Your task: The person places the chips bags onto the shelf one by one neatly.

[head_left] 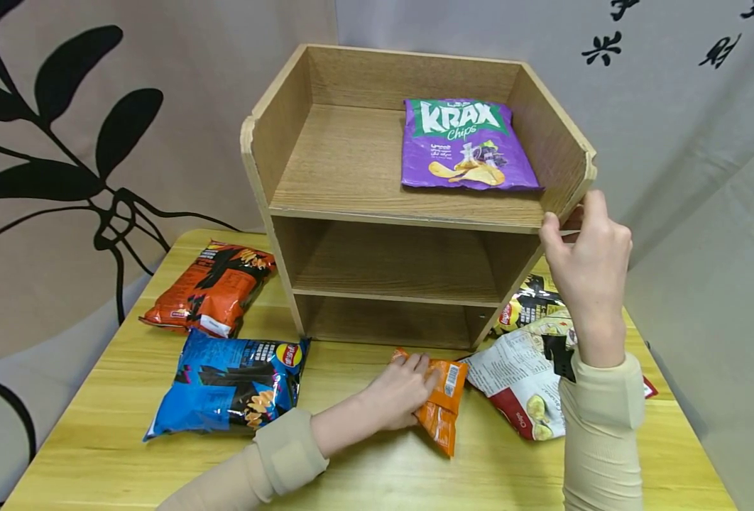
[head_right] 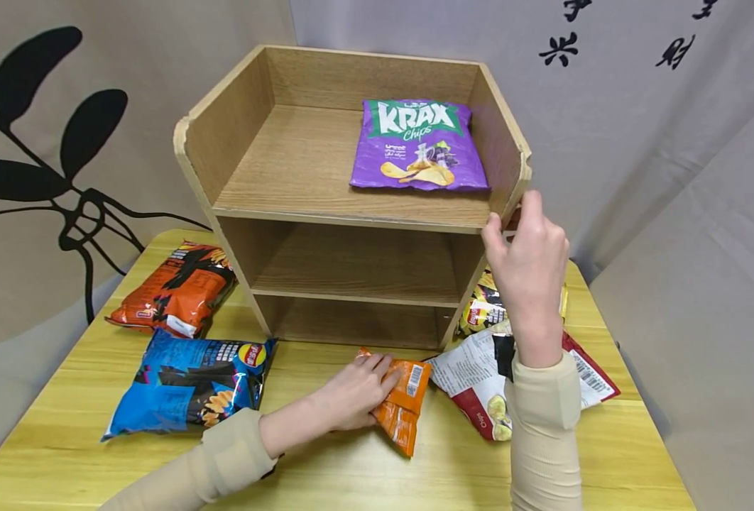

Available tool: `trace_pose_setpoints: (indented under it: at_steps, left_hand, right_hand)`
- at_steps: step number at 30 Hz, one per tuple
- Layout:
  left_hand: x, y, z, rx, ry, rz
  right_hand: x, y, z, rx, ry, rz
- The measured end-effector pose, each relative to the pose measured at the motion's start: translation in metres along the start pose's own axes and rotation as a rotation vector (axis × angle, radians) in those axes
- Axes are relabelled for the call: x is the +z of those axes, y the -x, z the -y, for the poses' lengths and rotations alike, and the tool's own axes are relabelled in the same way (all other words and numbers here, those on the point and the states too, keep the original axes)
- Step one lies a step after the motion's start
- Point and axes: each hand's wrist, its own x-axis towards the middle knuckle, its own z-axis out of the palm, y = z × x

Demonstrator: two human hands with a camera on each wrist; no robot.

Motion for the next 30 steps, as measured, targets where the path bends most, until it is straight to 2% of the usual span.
trace_pose_setpoints:
  at_steps: [4,9,16,18,24,30]
  left_hand:
    - [0.002,0.001,0.000,-0.009,0.044,0.049]
    - [0.002,0.004,0.000,0.007,0.202,0.092]
    - [-0.003,0.005,0.002,0.021,0.356,0.067]
    - [-0.006,0.005,0.004,0.009,0.431,0.061]
    - [-0.015,0.004,0.012,-0.058,0.747,0.047]
    - [-0.018,0.000,0.022,-0.085,0.879,0.048]
  right_hand:
    - [0.000,0.000,0.000,-0.004,0.002,0.000]
    - [0.000,0.000,0.000,-0.002,0.000,-0.001]
    - [-0.001,0.001,0.000,-0.006,0.001,-0.012]
    - [-0.001,0.001,0.000,-0.007,-0.001,-0.012]
    - [0.000,0.000,0.000,-0.007,-0.005,-0.007]
    - [0.000,0.000,0.000,-0.005,-0.012,-0.001]
